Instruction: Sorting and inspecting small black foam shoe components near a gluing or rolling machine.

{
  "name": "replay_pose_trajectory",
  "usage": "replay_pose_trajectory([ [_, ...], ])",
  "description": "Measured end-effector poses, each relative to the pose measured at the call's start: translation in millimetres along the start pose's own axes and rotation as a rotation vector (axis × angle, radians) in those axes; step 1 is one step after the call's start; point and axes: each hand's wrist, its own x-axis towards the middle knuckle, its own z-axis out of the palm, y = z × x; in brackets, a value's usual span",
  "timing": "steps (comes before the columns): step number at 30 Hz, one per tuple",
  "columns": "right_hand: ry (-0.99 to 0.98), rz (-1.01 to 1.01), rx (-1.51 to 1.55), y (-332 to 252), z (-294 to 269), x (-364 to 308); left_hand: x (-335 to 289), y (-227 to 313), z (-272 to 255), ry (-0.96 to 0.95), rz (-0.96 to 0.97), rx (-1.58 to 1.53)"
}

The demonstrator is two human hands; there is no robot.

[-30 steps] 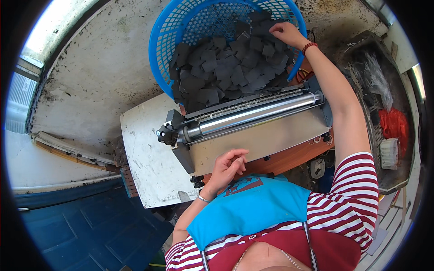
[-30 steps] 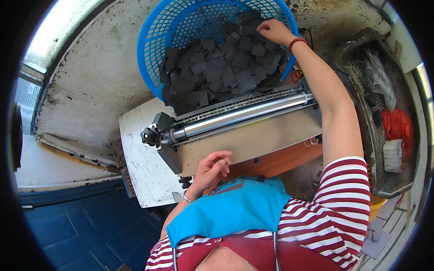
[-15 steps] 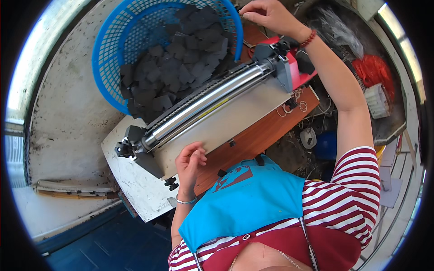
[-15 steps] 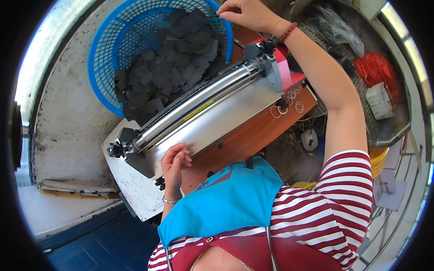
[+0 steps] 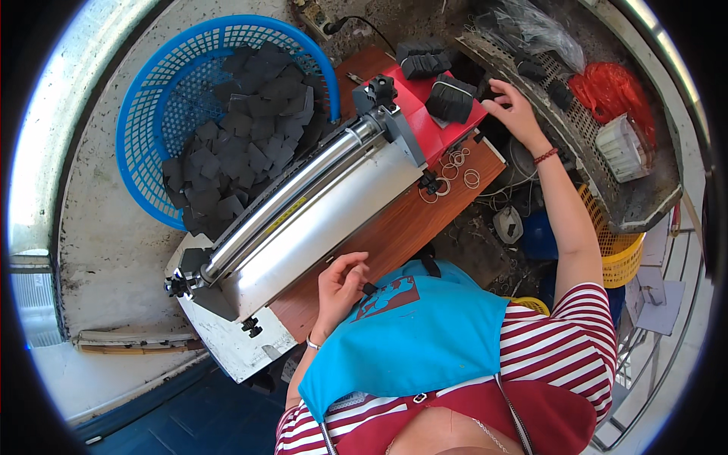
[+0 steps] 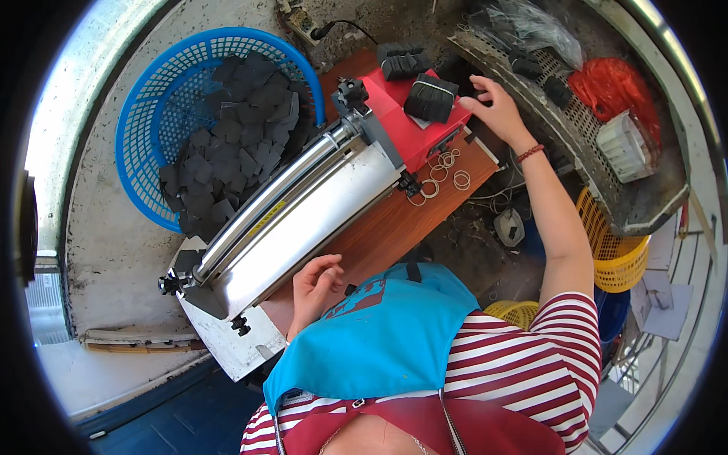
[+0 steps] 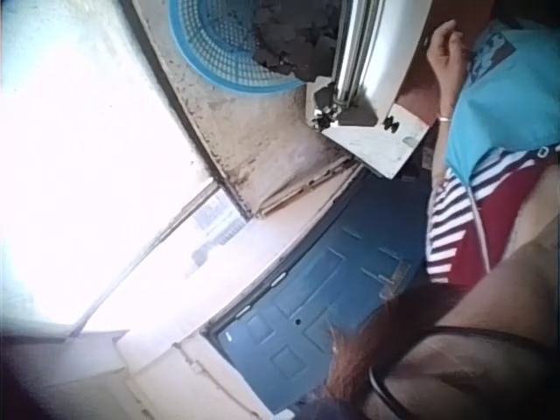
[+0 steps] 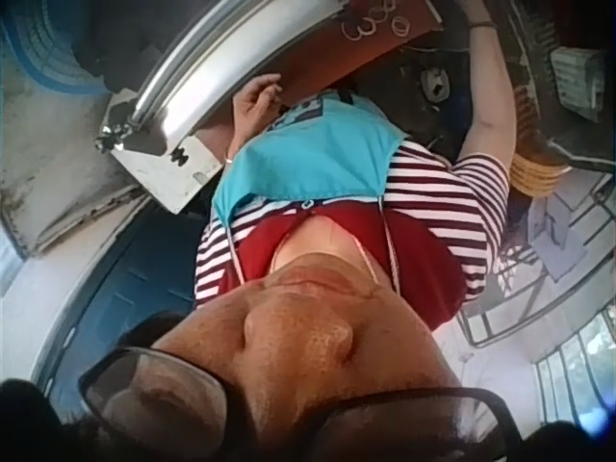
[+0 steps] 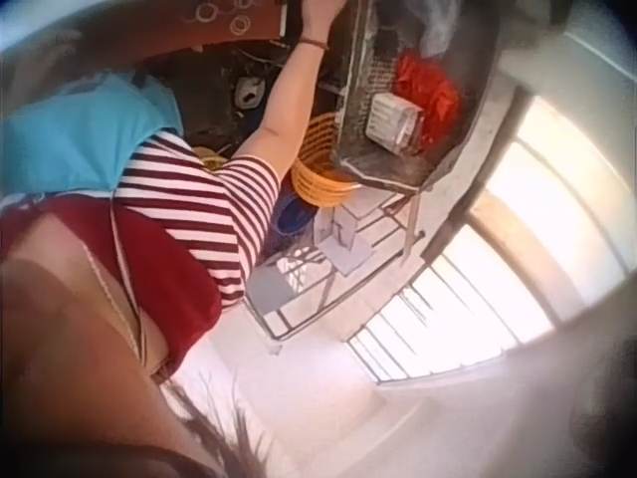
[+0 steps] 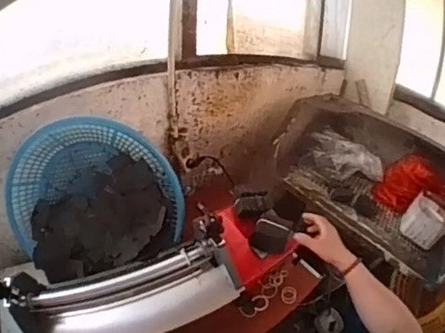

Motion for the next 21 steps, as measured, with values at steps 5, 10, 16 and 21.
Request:
replay_pose_trajectory([
  [5,-0.114,-0.179,-0.224,-6,38,30,29,-3,44,-0.159,-0.010,0.036],
  [10,-0.156,-0.205,-0.183,-9,49,25,43,1,58,-0.232,-0.085,-0.003],
  [16,-0.131,-0.346,0.027,-69,21,-43,64,31,79,-0.295,-0.101,-0.151],
  [21,-0.193,-0.375,0.296,-100,7,-92,89,53,106,-0.311,-0.080,-0.291],
])
